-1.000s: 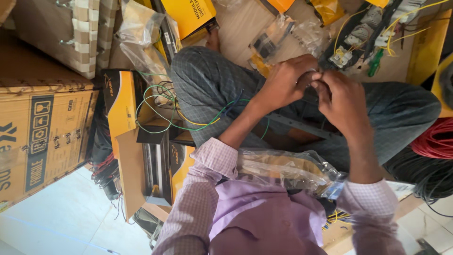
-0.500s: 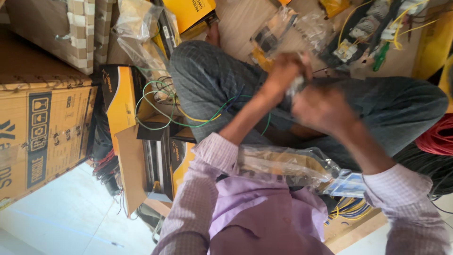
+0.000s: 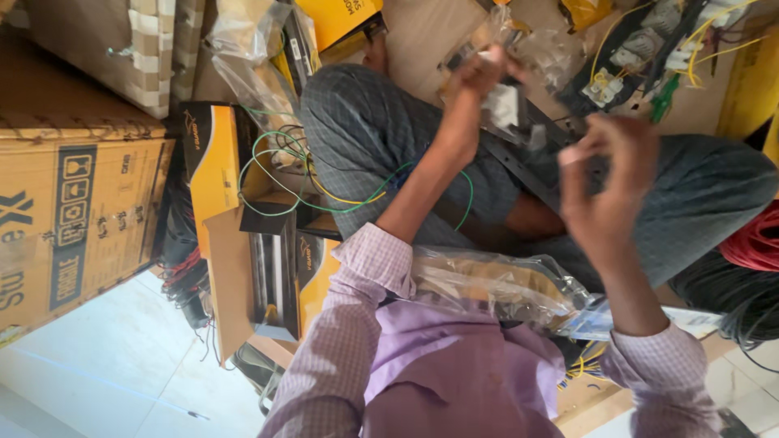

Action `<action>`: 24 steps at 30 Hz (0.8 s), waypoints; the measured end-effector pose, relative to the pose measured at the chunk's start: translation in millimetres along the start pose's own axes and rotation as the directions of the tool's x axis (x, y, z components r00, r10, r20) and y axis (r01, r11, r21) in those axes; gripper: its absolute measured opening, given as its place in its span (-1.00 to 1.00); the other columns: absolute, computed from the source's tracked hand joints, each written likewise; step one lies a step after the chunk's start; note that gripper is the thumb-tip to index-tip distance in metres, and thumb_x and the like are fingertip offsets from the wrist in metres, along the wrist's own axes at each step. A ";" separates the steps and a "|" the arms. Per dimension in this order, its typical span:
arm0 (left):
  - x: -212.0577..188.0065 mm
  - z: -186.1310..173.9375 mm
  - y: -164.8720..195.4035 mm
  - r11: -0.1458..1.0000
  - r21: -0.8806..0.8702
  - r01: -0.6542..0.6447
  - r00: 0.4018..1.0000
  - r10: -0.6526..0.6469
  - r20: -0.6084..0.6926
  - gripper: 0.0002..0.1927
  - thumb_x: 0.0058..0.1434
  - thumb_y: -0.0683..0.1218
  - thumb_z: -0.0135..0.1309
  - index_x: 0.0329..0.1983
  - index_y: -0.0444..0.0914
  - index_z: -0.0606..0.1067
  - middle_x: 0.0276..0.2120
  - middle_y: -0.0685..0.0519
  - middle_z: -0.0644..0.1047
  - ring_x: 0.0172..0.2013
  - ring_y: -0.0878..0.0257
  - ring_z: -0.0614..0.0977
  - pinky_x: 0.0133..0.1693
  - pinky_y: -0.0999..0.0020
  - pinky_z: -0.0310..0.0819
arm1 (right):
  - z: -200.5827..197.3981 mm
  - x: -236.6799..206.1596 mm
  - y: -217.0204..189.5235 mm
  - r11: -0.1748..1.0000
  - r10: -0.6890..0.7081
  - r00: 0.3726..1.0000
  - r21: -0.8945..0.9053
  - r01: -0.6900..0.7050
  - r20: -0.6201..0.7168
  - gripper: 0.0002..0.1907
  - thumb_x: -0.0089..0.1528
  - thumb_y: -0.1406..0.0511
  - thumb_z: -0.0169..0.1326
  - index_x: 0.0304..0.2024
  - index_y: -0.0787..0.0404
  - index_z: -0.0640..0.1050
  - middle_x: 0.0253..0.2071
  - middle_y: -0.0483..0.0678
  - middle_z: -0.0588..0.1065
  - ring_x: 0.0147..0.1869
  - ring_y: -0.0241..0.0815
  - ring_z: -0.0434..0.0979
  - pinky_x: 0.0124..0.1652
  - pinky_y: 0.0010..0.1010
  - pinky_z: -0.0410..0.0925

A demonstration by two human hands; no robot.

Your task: The person sits on the floor and assembles electrical switch and socket panels. They use pliers to work on a wired socket strip, then unpack new socket modules and a black mounting frame from plastic packaging, fit the modules into the frame, and use a screwdriver to tighten screws on the assembled panel.

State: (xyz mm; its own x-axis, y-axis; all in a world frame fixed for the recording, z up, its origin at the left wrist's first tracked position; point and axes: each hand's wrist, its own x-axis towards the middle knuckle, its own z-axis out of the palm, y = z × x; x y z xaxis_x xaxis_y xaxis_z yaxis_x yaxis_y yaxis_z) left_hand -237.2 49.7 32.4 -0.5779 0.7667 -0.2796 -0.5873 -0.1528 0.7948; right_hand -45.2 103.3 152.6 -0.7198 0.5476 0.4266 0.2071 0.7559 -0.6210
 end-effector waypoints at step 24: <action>-14.4 11.3 -17.8 0.973 0.232 -0.006 0.980 -0.040 0.193 -0.58 0.39 0.10 0.13 -0.03 -0.37 0.65 -0.25 -0.05 0.69 -0.31 0.29 0.72 -0.29 0.34 0.71 | 29.2 -5.0 53.5 0.778 0.419 0.904 0.480 -0.406 0.085 -0.84 0.54 0.47 0.20 0.12 0.40 0.50 0.01 -0.03 0.54 0.07 -0.38 0.57 0.00 -0.59 0.44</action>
State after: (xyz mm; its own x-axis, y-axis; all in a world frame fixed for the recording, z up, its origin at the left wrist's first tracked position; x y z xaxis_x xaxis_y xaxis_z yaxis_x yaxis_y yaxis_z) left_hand -212.1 48.5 28.3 -0.4339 0.8780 -0.2023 -0.4368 -0.0086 0.8995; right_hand -49.9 130.5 98.0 -0.6204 0.7812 0.0697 0.1354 0.1941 -0.9716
